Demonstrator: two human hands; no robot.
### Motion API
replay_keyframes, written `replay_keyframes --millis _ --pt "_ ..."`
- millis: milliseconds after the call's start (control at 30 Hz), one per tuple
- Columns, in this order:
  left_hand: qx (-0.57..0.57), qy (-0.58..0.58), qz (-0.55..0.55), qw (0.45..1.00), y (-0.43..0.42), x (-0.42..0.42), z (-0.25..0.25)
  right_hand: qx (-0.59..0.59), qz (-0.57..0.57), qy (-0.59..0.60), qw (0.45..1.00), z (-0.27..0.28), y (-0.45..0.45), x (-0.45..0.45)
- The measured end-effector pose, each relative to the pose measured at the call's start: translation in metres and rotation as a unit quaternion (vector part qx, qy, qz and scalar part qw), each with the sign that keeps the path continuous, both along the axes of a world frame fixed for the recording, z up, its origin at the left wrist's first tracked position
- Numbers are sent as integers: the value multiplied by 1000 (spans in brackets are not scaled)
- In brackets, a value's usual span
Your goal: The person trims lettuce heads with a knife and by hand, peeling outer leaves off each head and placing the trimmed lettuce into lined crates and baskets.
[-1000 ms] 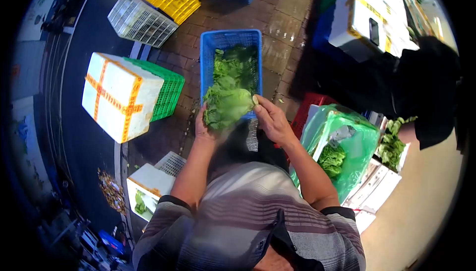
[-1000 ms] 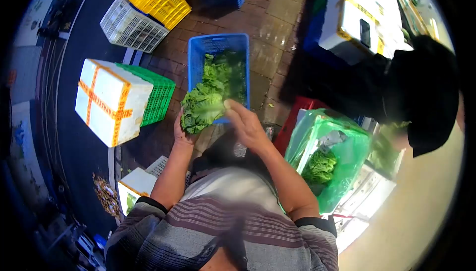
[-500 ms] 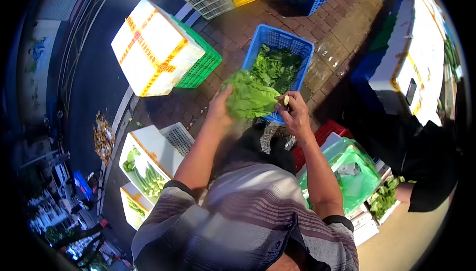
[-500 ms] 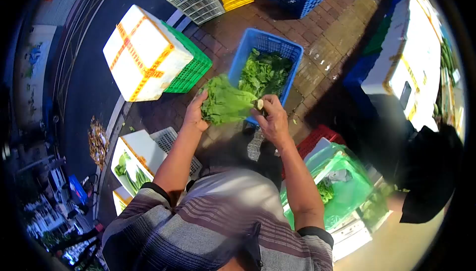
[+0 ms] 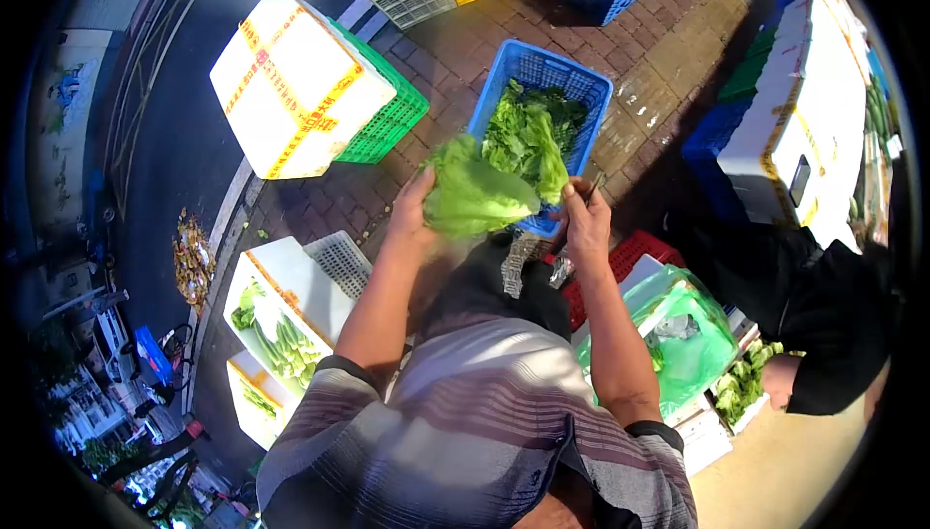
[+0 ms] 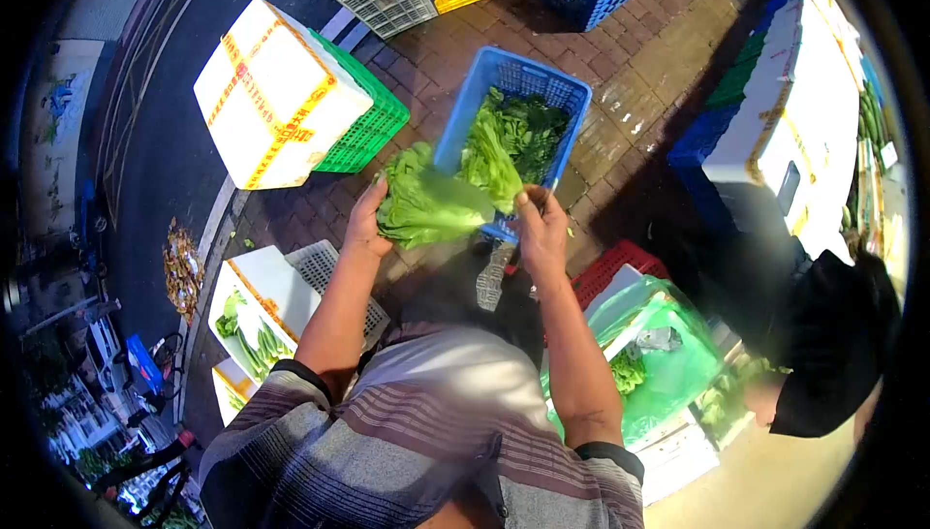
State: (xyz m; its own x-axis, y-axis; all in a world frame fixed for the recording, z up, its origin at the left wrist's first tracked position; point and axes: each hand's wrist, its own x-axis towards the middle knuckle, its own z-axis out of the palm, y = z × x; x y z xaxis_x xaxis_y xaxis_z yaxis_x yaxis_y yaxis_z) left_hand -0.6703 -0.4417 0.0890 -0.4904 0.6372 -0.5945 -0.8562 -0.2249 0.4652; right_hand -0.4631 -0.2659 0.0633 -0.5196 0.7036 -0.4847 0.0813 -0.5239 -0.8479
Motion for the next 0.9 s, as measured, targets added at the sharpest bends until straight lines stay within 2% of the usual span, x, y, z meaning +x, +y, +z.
replay_keyframes --millis 100,200,233,333,367,433,500,533,567,667,700,733,800,833,900 --pt "1 36 -17 999 -5 -3 -2 70 42 -96 992 25 8 -13" --pt "15 69 -22 997 3 -5 5 -72 166 -96 979 30 13 -7" --pt "17 78 -23 997 5 -3 8 -133 180 -45 973 19 10 -4" --pt "16 120 -63 991 13 -5 8 -138 175 -11 975 17 -4 -1" --pt "25 129 -48 990 15 -5 9 -144 128 -14 981 16 -8 -1" --pt "43 148 -19 988 20 -6 13 -98 78 -13 992 22 -14 -1" --pt "-84 86 13 993 8 -1 -8 -31 51 -44 997 38 -12 -6" --pt "-147 55 29 987 7 4 -3 71 54 -35 995 35 -15 -7" --pt "-147 -51 32 987 12 19 -2 172 57 -26 983 30 -21 -5" --pt "3 -73 -59 996 29 45 -2 436 122 -45 890 32 -22 -4" --pt "48 -100 1 994 44 49 -11 459 160 -62 872 36 -24 -3" --pt "31 -88 -1 996 51 47 -22 481 199 -78 850 40 -25 -1" --pt "1 -63 -5 998 64 42 -33 469 235 -80 848 41 -30 4" --pt "52 -108 -8 993 65 39 -31 462 252 -83 846 40 -31 6" --pt "80 -123 -15 989 71 39 -29 448 147 -34 881 27 -32 7"
